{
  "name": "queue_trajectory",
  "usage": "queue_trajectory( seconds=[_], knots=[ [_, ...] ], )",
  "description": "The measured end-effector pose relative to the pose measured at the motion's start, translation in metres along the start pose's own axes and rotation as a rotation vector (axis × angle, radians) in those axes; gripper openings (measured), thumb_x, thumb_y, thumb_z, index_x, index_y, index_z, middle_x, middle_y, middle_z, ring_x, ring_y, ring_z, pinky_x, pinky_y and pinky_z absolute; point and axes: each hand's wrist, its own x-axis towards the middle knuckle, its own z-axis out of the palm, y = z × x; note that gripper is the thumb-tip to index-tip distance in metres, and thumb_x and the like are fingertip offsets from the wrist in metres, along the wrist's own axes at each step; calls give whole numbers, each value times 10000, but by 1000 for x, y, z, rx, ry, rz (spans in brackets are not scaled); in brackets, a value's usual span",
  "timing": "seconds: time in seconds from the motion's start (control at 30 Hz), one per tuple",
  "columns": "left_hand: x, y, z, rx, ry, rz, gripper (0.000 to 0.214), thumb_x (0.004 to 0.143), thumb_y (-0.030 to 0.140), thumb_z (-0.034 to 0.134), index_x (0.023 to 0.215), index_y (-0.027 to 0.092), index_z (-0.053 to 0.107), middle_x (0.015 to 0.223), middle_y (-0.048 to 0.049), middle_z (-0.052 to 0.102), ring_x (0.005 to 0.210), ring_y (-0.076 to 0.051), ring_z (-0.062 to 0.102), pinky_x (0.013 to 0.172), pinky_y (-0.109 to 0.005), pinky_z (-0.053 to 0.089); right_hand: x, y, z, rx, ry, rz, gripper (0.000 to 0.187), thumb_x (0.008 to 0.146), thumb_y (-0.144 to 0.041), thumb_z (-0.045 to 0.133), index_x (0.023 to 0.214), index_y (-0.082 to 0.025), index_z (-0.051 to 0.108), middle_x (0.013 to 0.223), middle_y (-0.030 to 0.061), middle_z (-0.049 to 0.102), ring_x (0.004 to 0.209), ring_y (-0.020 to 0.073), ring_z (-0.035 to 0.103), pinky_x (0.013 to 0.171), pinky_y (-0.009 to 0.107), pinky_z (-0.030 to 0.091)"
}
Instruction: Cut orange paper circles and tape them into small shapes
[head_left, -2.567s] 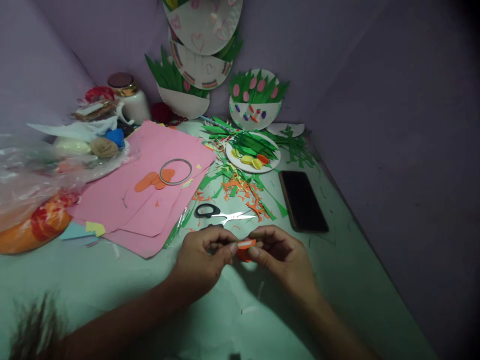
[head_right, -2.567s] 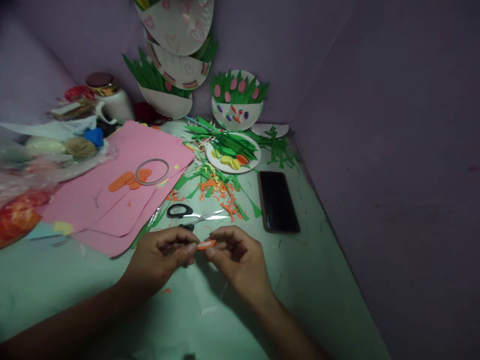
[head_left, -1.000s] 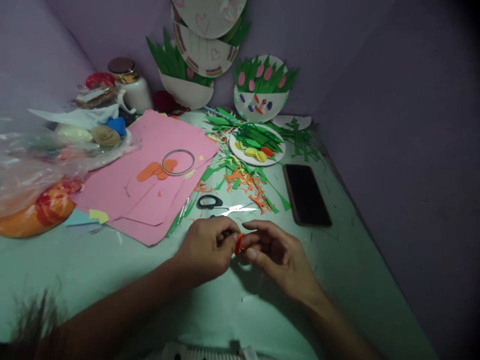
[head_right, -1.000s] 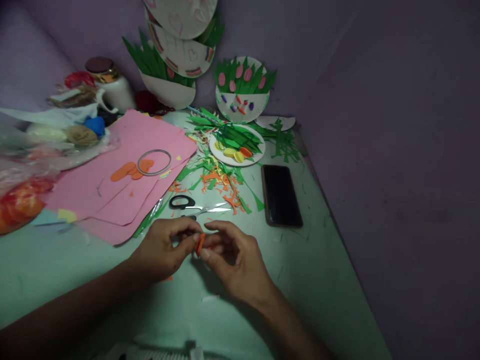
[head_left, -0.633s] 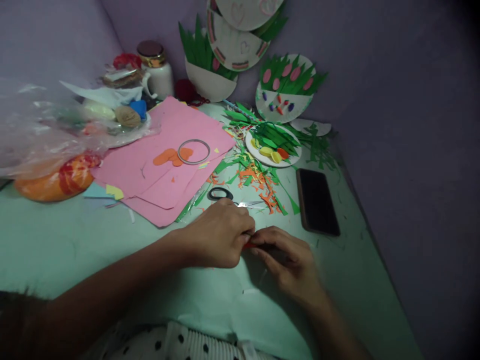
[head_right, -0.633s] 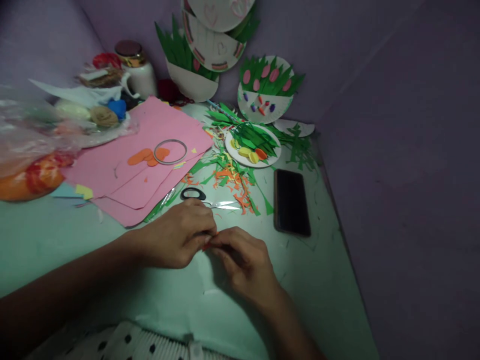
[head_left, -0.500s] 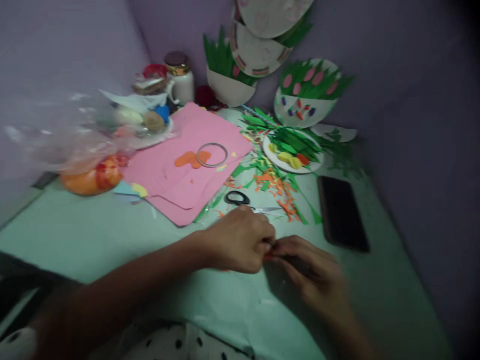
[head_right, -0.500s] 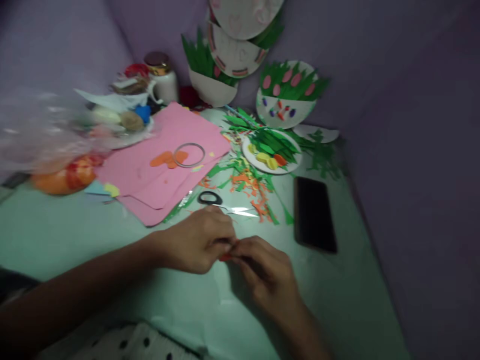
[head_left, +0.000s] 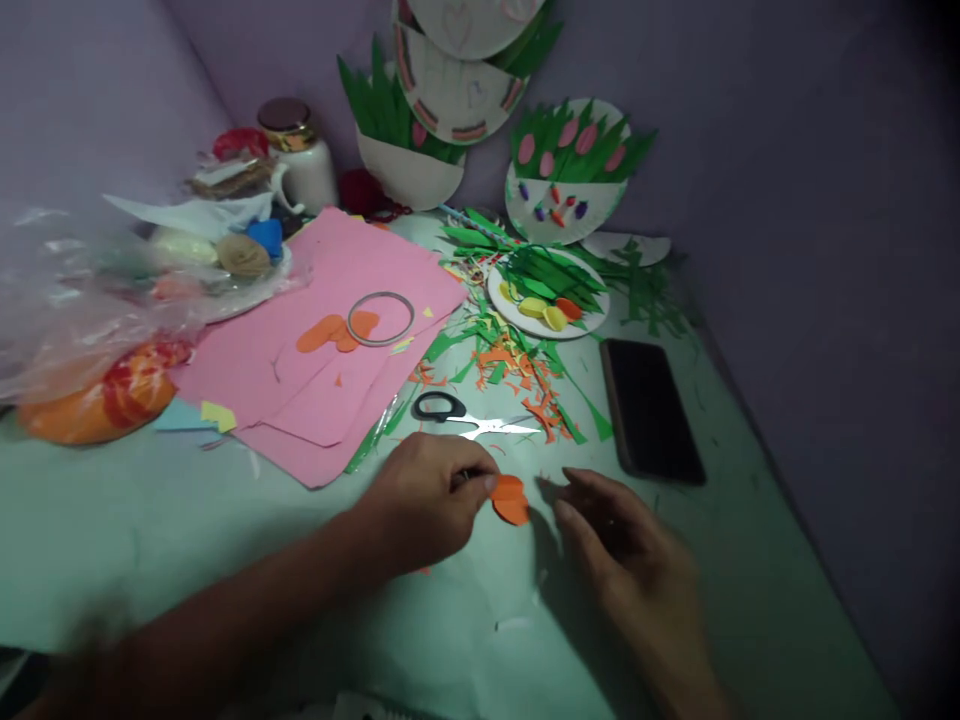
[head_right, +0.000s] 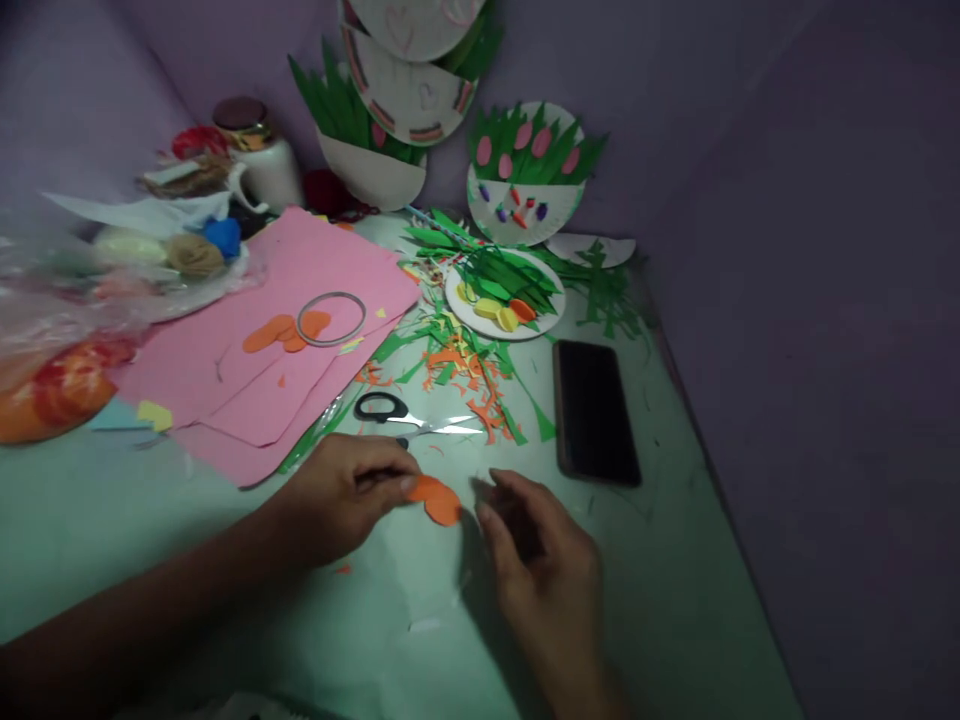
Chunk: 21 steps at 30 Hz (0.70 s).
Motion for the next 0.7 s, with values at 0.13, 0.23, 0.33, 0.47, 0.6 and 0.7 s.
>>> queue_trajectory(
  seconds=[0.13, 0.23, 0.33, 0.47, 0.6, 0.7],
  knots=[
    [1, -5, 3, 52, 46, 42, 146, 760, 156, 525, 734, 167, 668, 613, 20, 622, 523, -91, 493, 494, -190, 350, 5, 1, 3, -285, -70, -131, 182, 762, -314, 630, 916, -217, 637, 911, 84, 641, 817, 247, 608, 657, 377, 482],
    [-1, -9, 7, 6, 25, 69, 177, 766, 112, 500, 763, 178, 664, 606, 33, 620, 510, -83, 505, 511, -186, 374, 7, -2, 7, -335, -99, -169, 160, 773, -273, 605, 918, -220, 647, 908, 80, 630, 813, 244, 605, 636, 362, 474],
    [-3, -12, 11, -58, 57, 107, 179, 771, 102, 497, 778, 179, 659, 607, 29, 615, 545, -94, 537, 537, -191, 397, 8, -7, 8, -91, -28, -85, 115, 813, -253, 557, 869, -216, 650, 861, 62, 652, 796, 206, 618, 667, 326, 485],
    [-9, -8, 14, -79, 81, 255, 171, 808, 119, 498, 792, 182, 655, 716, 1, 643, 674, -116, 575, 634, -213, 425, 7, -16, 10, 395, -108, 249, 195, 768, -381, 620, 831, -200, 651, 667, 25, 670, 576, 152, 613, 492, 245, 470],
    [-12, 0, 15, -8, -1, 238, 241, 799, 76, 465, 740, 204, 660, 797, -3, 620, 733, -116, 580, 650, -209, 433, 7, -19, 13, 681, -237, 426, 226, 693, -375, 706, 749, -166, 639, 520, -10, 608, 443, 98, 545, 398, 186, 404],
    [-12, 1, 15, -132, 32, 185, 218, 750, 82, 518, 865, 204, 657, 850, -9, 628, 743, -124, 589, 652, -215, 465, 8, -16, 14, 721, -230, 467, 198, 655, -316, 746, 715, -162, 637, 524, -10, 608, 466, 97, 555, 413, 181, 420]
  ],
)
